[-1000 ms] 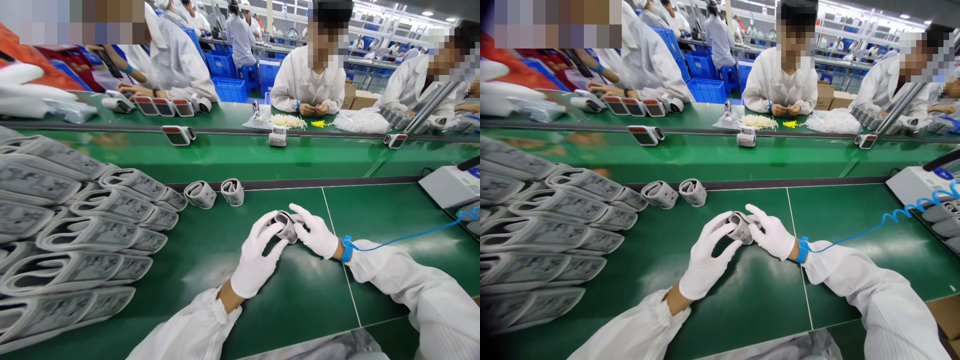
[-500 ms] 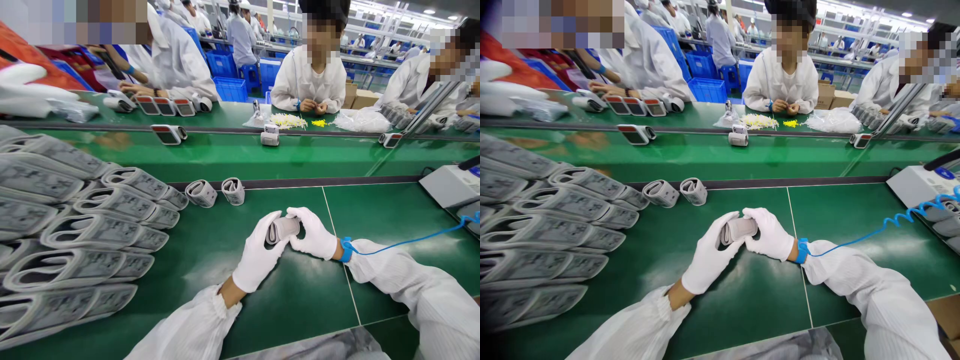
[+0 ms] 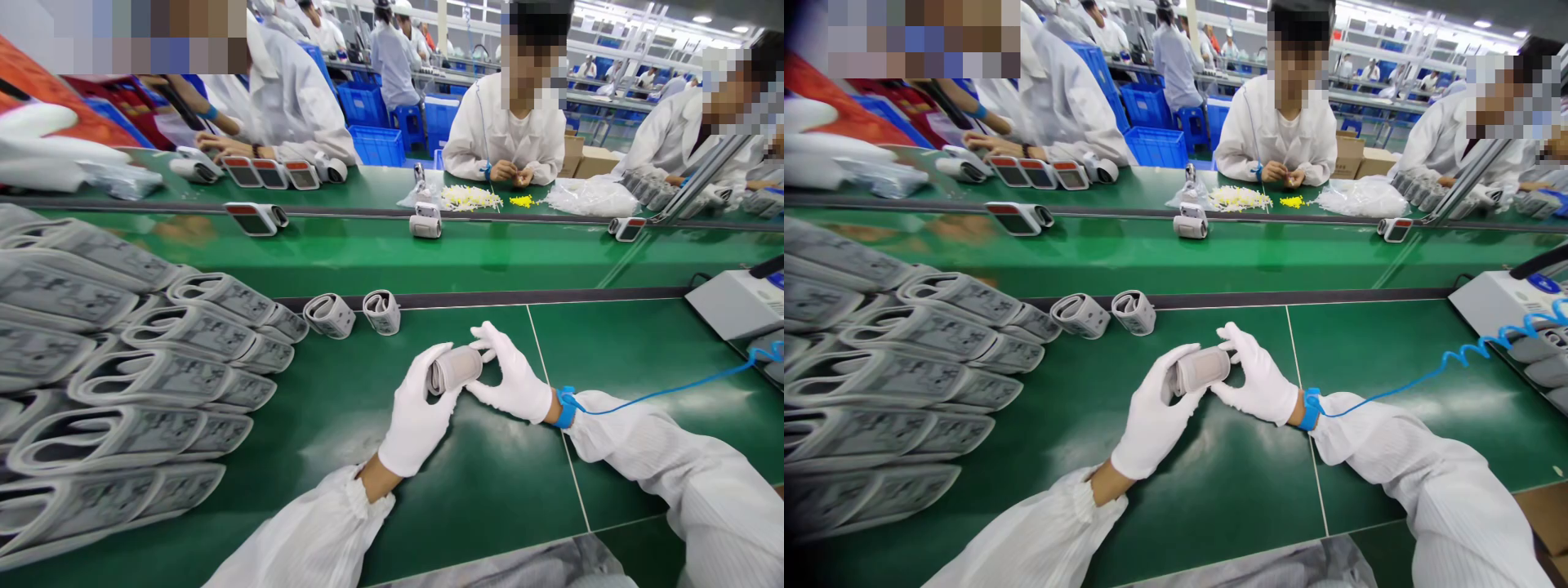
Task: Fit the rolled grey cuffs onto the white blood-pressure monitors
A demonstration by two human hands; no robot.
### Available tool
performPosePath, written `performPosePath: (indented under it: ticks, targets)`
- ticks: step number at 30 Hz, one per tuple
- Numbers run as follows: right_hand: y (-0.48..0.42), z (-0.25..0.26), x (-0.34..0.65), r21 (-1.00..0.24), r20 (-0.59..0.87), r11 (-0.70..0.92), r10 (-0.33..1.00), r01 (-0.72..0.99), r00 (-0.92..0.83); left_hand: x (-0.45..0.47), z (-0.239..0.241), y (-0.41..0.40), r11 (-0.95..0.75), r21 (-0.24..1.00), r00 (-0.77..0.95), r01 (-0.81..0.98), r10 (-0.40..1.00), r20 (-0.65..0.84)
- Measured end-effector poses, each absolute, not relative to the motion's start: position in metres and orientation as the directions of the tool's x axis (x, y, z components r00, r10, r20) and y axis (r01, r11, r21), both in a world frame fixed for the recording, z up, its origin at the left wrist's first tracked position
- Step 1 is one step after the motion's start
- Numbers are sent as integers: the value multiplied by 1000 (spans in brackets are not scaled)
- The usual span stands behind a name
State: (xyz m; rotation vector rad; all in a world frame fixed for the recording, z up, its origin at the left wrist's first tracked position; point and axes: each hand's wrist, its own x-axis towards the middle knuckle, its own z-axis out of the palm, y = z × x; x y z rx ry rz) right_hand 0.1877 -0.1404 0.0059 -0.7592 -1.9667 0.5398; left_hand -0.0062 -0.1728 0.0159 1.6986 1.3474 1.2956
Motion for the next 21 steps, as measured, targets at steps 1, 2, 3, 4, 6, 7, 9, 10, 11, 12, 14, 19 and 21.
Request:
performPosePath:
  ticks: [1, 2, 3, 4, 6, 7, 9, 10, 11, 12, 14, 19, 21]
  targets:
    - [-140, 6, 188, -641, 608, 712, 699, 286, -376, -6, 16, -173, -293, 888, -7, 354, 949, 316]
    - [-140, 7, 189, -651, 601, 704, 706, 282, -375, -6, 17, -173, -288, 891, -16, 352, 950, 313]
    - [-140, 8, 190, -674, 582, 684, 724, 277, -372, -7, 16, -173, -283, 893, -22, 349, 950, 310]
    - [-139, 8, 191, -715, 544, 645, 755, 269, -365, -7, 15, -172, -280, 895, -26, 347, 951, 308]
    - [-137, 9, 193, -843, 408, 493, 846, 215, -342, -8, 13, -172, -276, 899, -28, 339, 953, 302]
    - [-136, 9, 194, -909, 317, 385, 887, 158, -336, -8, 11, -171, -272, 902, -29, 337, 954, 298]
    - [-132, 9, 196, -989, 138, 148, 924, 2, -356, -8, 9, -171, -261, 906, -35, 334, 957, 289]
    - [-130, 9, 197, -996, 70, 45, 925, -74, -374, -8, 8, -171, -255, 907, -38, 334, 958, 284]
    - [-128, 9, 198, -990, 21, -36, 921, -138, -389, -8, 7, -171, -248, 908, -42, 338, 960, 277]
    - [-127, 10, 198, -978, -13, -95, 918, -187, -396, -8, 7, -171, -239, 908, -47, 344, 962, 270]
    - [-124, 11, 199, -952, -59, -170, 917, -254, -395, -7, 9, -171, -218, 909, -60, 356, 965, 255]
    - [-119, 17, 202, -894, -132, -297, 889, -335, -438, -5, 12, -171, -147, 929, -107, 339, 975, 193]
    - [-119, 20, 204, -874, -149, -331, 878, -354, -454, -6, 10, -170, -111, 950, -124, 291, 980, 153]
